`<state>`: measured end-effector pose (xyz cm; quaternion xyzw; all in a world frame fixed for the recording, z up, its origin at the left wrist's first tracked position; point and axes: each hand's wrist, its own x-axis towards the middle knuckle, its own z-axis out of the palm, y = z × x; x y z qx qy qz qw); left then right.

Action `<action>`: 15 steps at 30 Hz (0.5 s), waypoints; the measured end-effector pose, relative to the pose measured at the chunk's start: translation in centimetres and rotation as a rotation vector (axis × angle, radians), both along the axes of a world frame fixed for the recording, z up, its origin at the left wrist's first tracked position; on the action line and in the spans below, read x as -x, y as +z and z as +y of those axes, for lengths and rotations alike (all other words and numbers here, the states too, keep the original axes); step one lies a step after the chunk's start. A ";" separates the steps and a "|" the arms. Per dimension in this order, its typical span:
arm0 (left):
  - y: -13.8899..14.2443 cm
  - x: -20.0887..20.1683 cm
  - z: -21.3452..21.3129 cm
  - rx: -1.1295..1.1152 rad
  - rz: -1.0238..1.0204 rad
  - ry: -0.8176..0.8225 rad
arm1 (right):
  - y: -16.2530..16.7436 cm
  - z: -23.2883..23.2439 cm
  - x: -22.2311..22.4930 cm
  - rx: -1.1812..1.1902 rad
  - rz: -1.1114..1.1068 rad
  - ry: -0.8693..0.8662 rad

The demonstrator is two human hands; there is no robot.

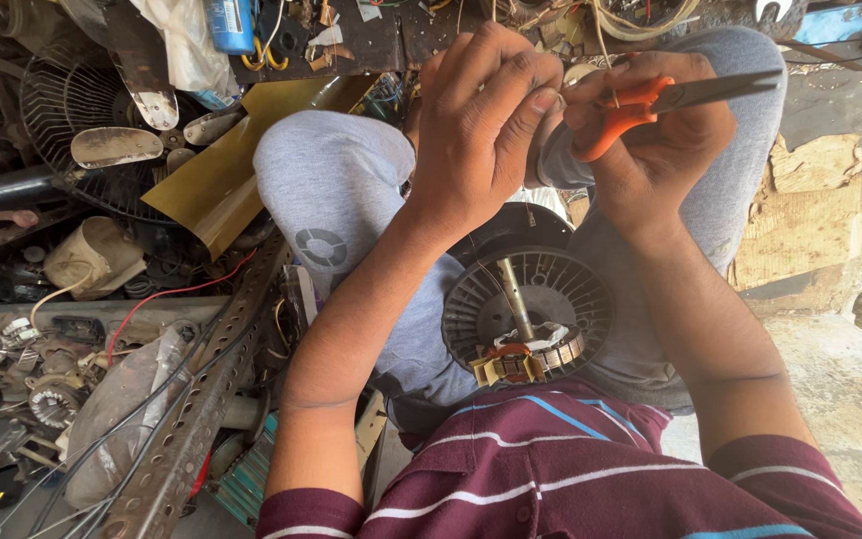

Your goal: The person sits on the floor and uses a screwdriver to adjust wires on a cylindrical electrical component. They then use pliers to strip the insulation from the wires and twist the ends together.

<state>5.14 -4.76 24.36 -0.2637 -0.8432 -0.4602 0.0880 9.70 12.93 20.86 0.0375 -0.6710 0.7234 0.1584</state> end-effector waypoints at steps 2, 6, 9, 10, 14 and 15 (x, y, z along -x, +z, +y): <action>0.0 0.1 -0.1 -0.003 -0.009 -0.010 | -0.2 0.0 0.1 0.087 -0.056 0.005; 0.1 0.3 -0.3 -0.055 -0.051 -0.070 | -0.2 0.5 0.4 0.189 -0.116 0.045; 0.2 0.4 -0.6 -0.065 -0.072 -0.106 | 0.0 0.6 0.6 0.253 -0.148 0.075; 0.2 0.4 -0.6 -0.060 -0.075 -0.114 | 0.0 0.7 0.7 0.261 -0.143 0.094; 0.2 0.6 -0.6 -0.077 -0.064 -0.145 | 0.1 0.5 0.5 0.319 -0.152 0.105; 0.2 0.6 -0.6 -0.079 -0.065 -0.143 | 0.1 0.4 0.4 0.335 -0.154 0.097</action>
